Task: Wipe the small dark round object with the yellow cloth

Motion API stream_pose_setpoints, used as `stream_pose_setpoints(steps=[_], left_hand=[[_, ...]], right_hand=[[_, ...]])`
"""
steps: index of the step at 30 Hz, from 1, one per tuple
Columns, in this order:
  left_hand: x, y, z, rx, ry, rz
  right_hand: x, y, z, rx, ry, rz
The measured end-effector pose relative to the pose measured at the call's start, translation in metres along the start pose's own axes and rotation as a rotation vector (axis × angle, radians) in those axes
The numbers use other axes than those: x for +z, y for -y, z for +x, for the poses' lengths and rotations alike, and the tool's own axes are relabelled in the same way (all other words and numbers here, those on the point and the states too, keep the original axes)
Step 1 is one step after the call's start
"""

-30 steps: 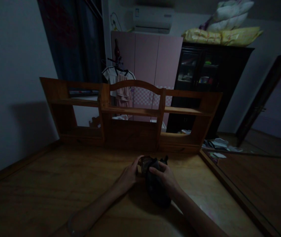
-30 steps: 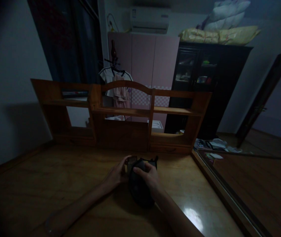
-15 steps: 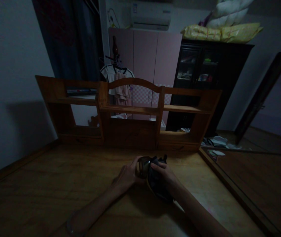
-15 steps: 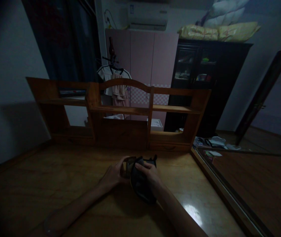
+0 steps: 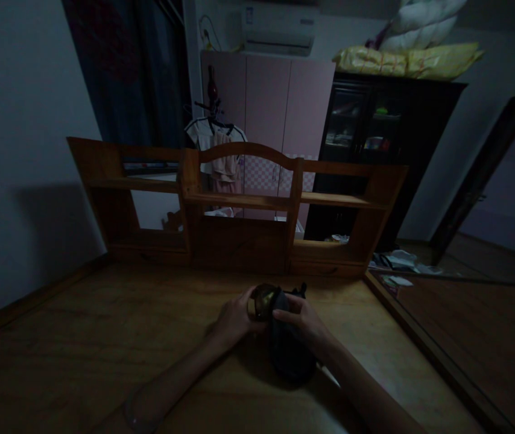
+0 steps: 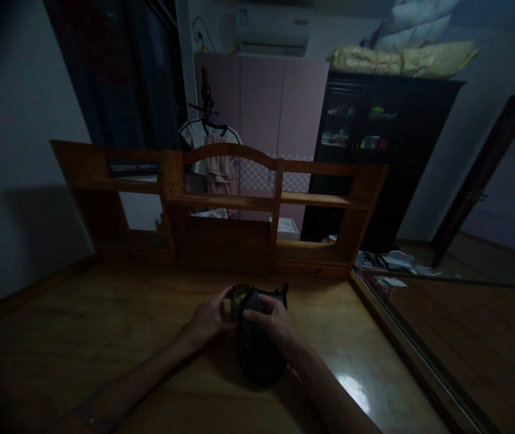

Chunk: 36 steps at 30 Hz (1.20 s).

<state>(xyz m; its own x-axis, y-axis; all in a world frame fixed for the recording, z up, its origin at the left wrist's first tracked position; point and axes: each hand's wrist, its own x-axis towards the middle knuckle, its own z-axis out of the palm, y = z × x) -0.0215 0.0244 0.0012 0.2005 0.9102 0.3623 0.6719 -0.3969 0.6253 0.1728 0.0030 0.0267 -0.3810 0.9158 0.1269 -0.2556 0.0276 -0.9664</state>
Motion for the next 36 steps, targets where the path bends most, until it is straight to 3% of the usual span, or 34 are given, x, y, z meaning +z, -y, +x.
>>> stream_pose_setpoints(steps=[9,15,22,28,36], left_hand=[[0.009,0.001,0.001,-0.021,0.099,-0.379],[0.012,0.002,0.003,-0.021,0.181,-0.583],[0.008,-0.006,0.001,0.151,0.205,-0.65],[0.007,-0.009,0.0,0.064,0.124,-0.484],[0.004,0.002,0.0,0.001,0.015,-0.299]], right_hand=[[-0.005,-0.005,0.002,0.02,-0.157,-0.221],[-0.001,-0.005,0.002,0.026,-0.161,-0.16],[0.002,-0.003,0.002,-0.003,-0.188,-0.079],[-0.005,-0.002,0.004,0.029,-0.22,0.023],[0.0,0.007,-0.001,0.003,-0.012,0.09]])
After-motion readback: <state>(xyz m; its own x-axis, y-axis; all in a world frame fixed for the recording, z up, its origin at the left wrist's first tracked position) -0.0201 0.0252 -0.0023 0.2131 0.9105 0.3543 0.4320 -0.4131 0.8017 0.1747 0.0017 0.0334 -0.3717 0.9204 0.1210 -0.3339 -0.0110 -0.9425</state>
